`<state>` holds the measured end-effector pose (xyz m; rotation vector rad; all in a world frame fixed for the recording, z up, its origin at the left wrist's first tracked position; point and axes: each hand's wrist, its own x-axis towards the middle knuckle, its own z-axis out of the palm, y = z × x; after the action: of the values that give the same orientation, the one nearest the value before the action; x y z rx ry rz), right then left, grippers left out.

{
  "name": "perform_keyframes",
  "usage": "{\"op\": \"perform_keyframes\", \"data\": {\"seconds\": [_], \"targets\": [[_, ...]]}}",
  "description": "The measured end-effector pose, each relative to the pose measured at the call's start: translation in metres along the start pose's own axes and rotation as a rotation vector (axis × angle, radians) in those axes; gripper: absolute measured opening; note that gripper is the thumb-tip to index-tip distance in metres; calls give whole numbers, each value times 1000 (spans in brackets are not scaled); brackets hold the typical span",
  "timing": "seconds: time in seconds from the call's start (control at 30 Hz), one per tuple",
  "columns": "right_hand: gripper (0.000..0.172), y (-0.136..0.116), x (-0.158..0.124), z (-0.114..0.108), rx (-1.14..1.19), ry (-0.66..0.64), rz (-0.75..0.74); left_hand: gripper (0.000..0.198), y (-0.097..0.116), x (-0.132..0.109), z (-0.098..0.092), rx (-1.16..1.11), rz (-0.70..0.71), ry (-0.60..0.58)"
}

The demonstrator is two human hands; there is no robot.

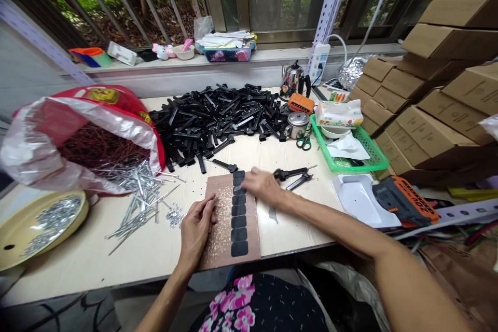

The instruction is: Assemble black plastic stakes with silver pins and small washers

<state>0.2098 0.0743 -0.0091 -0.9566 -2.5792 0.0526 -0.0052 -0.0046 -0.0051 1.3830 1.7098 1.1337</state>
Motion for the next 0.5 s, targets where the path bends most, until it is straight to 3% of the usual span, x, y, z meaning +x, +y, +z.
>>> {"op": "perform_keyframes", "data": {"seconds": [0.1,0.13,0.27,0.37,0.4,0.5], "targets": [[28,-8,-11,-6,61,-68,-346,39,1,1,1,-20,-6,15],[28,-9,-12,-9,68,-66,-349,39,1,1,1,-26,-9,19],[32,-9,-9,-15,51,30,-17,41,1,1,2,-39,-34,26],[30,-14,-12,-13,127,-64,-331,42,1,0,3,-47,-52,29],[29,-15,-12,-12,133,-86,-374,41,1,0,3,-46,-52,31],[34,-11,-8,-14,90,-68,-168,40,1,1,3,-31,-51,27]]}}
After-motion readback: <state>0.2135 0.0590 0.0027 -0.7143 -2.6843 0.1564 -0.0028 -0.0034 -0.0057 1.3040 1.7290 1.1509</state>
